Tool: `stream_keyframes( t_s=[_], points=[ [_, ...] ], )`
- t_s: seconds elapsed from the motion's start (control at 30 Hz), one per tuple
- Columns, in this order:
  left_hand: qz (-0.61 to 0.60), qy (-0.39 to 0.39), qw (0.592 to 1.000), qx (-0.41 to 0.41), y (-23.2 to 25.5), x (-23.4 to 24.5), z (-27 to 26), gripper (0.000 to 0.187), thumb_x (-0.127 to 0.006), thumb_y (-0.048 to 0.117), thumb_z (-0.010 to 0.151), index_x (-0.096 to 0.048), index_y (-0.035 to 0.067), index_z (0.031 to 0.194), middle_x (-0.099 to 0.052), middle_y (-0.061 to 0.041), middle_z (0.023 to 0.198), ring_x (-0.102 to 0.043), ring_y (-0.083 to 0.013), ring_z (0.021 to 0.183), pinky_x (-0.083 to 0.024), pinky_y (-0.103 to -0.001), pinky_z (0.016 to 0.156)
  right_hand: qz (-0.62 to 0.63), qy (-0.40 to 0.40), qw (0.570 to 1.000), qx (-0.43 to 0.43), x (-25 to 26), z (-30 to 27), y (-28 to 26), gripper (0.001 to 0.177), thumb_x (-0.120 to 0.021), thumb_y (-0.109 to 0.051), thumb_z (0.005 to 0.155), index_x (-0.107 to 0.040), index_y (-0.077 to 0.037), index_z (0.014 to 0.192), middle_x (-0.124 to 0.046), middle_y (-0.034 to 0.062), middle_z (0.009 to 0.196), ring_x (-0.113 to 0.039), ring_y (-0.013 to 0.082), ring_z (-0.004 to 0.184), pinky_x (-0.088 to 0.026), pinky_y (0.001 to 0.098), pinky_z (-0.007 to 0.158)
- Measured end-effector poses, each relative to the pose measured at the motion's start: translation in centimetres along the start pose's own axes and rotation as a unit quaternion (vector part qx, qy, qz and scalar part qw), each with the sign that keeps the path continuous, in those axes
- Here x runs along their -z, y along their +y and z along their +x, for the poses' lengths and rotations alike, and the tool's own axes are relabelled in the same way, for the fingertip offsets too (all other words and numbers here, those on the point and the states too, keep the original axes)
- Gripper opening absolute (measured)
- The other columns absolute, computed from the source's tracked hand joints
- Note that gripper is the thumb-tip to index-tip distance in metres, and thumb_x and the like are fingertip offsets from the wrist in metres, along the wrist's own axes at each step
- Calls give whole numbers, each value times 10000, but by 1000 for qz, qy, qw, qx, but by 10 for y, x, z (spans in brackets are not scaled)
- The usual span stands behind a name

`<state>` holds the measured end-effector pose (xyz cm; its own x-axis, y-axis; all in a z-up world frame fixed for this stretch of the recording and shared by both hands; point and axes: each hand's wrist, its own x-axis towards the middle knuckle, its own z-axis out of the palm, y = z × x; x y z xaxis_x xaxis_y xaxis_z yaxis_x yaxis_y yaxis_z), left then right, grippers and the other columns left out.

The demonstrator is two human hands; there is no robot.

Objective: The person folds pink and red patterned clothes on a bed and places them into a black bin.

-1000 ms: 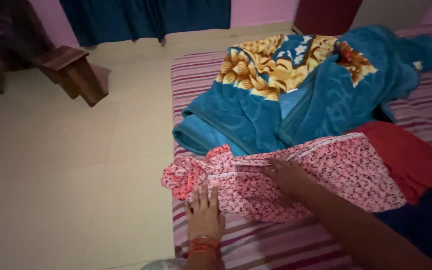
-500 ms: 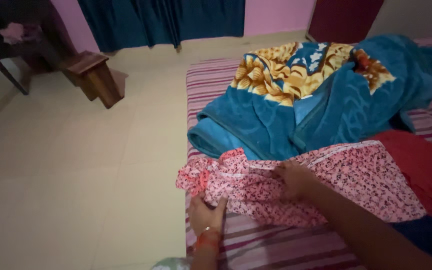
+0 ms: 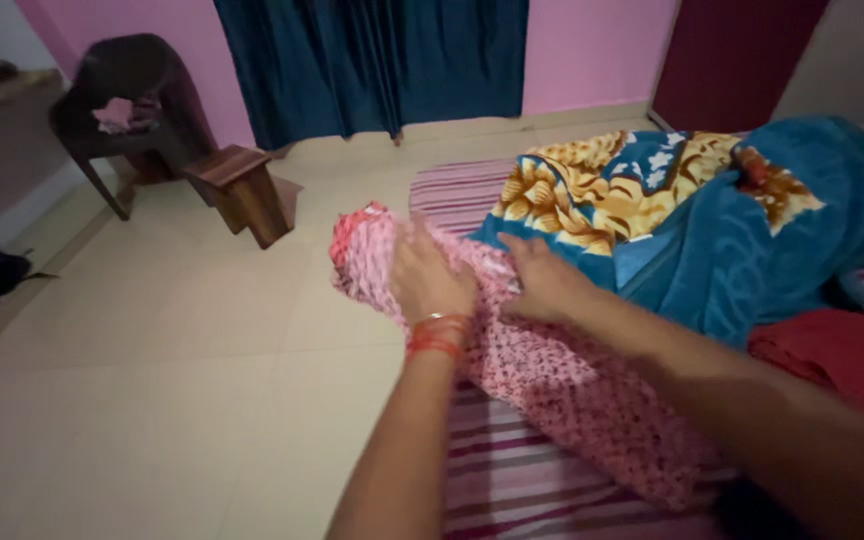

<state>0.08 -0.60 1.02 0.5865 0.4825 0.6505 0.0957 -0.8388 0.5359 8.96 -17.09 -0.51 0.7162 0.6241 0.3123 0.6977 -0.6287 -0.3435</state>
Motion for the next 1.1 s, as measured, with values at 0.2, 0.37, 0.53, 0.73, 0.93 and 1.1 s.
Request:
stream_keyframes(
  t_s=[0.2, 0.37, 0.53, 0.73, 0.93, 1.1],
  points=[
    [75, -255, 964, -1, 21, -13, -103, 940, -829, 370, 761, -353, 123, 1533, -303, -175, 1618, -305, -370, 1470, -270, -599, 1155, -205, -172, 963, 38, -10, -19, 2, 1139, -990, -341, 594, -346, -270, 1530, -227, 190, 1631, -273, 429, 1476, -385, 569, 1116],
    [143, -445, 883, 28, 5, -32, -168, 1000, -803, 454, 836, -225, 206, 1613, -160, -142, 1684, -172, -363, 1535, -165, -630, 1199, -289, -269, 917, 59, -39, -80, 30, 1213, -984, -346, 548, -342, -313, 1576, -225, 91, 1691, -209, 342, 1576, -364, 631, 1130],
    [203, -524, 827, 11, -24, -43, -162, 977, -745, 584, 857, -230, 236, 1612, -166, -136, 1695, -153, -352, 1566, -147, -633, 1219, -393, -358, 847, 11, -66, -107, 46, 1217, -979, -447, 625, -261, -304, 1598, -130, 131, 1696, -177, 367, 1544, -212, 667, 1195],
    [242, -491, 837, 7, -58, -59, -166, 876, -625, 649, 905, -258, 298, 1619, -217, -134, 1689, -206, -356, 1557, -223, -620, 1190, -393, -332, 856, 41, -82, -99, 49, 1121, -946, -371, 640, -341, -290, 1579, -244, 169, 1654, -236, 386, 1529, -234, 634, 1196],
    [296, -585, 754, 37, -65, -59, -199, 1070, -601, 694, 897, -4, 259, 1671, 36, -119, 1726, -2, -364, 1583, -106, -643, 1205, -307, -261, 911, 89, -86, -85, 65, 1127, -998, -295, 543, -414, -417, 1500, -231, 122, 1663, -216, 366, 1514, -243, 645, 1161],
    [290, -568, 770, -5, -74, -52, -208, 1034, -397, 816, 907, -5, 226, 1661, 85, -155, 1728, 41, -362, 1585, -40, -640, 1227, -334, -387, 859, 26, -79, -79, 62, 1325, -1042, -328, 471, -308, -383, 1573, -162, 75, 1701, -120, 312, 1582, -198, 574, 1233]
  ],
)
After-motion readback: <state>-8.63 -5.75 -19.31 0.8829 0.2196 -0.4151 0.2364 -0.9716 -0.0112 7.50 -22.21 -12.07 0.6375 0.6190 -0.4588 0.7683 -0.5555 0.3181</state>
